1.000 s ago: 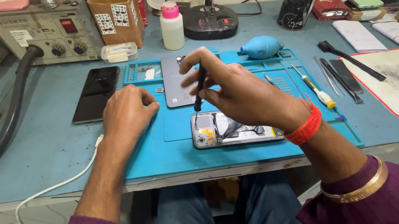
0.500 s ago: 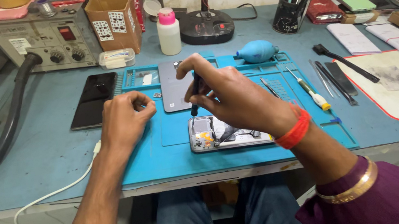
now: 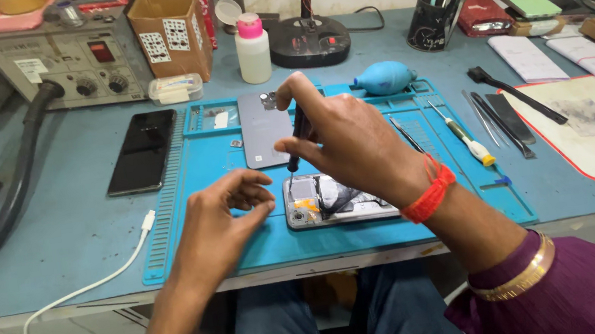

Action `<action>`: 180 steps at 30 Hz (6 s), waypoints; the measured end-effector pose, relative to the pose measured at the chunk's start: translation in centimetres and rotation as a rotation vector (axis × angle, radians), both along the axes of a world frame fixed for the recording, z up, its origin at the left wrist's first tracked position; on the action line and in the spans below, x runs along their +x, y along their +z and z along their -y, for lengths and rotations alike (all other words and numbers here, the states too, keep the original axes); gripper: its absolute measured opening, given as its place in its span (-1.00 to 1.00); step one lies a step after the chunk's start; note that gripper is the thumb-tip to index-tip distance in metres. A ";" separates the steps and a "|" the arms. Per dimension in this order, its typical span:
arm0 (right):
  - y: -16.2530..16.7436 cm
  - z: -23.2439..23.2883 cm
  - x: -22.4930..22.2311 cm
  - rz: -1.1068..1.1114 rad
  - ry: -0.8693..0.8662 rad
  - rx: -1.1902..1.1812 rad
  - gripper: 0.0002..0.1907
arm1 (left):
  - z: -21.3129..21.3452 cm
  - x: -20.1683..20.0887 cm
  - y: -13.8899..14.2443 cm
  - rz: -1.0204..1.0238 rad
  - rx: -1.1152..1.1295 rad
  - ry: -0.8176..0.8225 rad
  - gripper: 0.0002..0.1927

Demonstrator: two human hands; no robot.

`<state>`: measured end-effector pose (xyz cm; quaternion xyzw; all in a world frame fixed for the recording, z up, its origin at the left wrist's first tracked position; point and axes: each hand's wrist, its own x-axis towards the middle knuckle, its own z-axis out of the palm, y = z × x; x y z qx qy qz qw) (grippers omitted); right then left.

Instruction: The person works on an opened smartphone on a blue repair mat, using a screwdriver and a pry tool on the internal components while steadying the phone with the other hand. They then align the back cover onto the phone body, press it into place, and plug a charging cable into the phone.

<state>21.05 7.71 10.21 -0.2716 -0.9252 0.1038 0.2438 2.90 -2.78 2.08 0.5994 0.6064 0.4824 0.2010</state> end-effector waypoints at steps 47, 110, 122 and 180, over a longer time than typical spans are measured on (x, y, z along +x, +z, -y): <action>0.0 0.2 2.6 -0.341 0.232 -0.249 -0.60 | 0.5 2.8 -0.9 0.079 0.148 0.100 -0.59; -0.1 0.8 5.3 -0.482 0.268 -0.332 -0.55 | 0.8 5.0 -1.0 0.466 0.161 0.072 -0.66; 0.1 2.1 4.1 -0.221 0.296 -0.223 -0.64 | 2.0 4.7 -1.1 -0.136 0.136 0.023 -0.72; 0.7 3.3 2.3 -0.076 0.187 0.001 -0.61 | 2.6 4.8 -2.6 0.035 0.252 0.204 -0.68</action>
